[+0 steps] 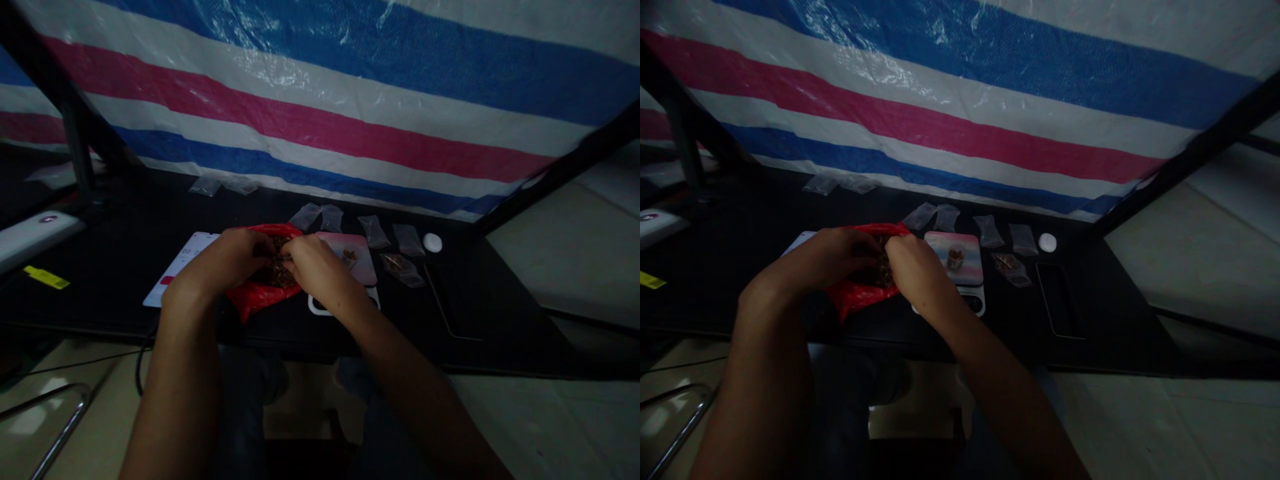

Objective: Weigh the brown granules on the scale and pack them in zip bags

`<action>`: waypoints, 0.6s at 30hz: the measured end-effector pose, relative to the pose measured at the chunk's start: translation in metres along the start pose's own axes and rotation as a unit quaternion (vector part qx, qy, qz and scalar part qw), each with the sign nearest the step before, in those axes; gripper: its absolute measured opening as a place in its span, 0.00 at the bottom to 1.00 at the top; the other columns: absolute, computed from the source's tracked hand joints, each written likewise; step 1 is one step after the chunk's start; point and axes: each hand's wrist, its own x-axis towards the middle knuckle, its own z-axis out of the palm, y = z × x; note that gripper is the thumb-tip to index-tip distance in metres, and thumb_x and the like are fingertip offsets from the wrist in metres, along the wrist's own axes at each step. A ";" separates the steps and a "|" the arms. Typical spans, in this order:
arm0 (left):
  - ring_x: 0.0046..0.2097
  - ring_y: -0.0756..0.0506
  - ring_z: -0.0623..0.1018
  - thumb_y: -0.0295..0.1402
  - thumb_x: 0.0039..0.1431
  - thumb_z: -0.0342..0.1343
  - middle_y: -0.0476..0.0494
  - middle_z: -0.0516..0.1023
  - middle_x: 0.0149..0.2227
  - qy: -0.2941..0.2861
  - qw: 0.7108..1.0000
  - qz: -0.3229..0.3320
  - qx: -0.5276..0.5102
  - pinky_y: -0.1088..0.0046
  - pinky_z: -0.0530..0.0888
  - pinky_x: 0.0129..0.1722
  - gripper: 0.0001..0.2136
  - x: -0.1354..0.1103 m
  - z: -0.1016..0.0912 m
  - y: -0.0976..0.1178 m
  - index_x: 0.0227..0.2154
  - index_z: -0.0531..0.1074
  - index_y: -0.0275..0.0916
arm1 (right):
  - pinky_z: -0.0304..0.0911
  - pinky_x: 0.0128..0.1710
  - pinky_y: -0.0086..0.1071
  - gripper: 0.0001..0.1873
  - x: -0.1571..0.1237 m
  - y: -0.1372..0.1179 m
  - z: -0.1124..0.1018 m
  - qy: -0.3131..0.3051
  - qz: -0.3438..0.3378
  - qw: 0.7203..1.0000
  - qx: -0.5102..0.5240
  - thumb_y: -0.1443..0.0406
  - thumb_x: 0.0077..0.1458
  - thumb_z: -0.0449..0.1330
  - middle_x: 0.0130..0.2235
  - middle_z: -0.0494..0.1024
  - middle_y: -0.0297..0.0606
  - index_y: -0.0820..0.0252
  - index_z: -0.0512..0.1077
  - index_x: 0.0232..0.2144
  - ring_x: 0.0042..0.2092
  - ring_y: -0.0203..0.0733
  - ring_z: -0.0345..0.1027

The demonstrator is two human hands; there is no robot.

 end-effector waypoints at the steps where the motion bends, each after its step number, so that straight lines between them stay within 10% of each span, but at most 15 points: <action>1: 0.43 0.42 0.85 0.31 0.59 0.56 0.46 0.88 0.44 -0.001 1.000 0.001 -0.004 0.71 0.76 0.42 0.13 0.000 0.000 0.000 0.43 0.83 0.43 | 0.67 0.44 0.34 0.12 0.000 0.001 -0.001 0.004 -0.001 1.000 0.001 0.74 0.67 0.58 0.45 0.86 0.49 0.64 0.82 0.44 0.47 0.47 0.81; 18: 0.47 0.41 0.85 0.31 0.60 0.57 0.46 0.87 0.49 0.016 0.998 0.031 -0.043 0.69 0.78 0.47 0.14 0.002 0.006 0.013 0.47 0.83 0.43 | 0.70 0.47 0.35 0.11 -0.023 0.039 -0.051 0.091 -0.001 0.991 0.100 0.70 0.62 0.65 0.43 0.88 0.40 0.56 0.86 0.42 0.44 0.44 0.80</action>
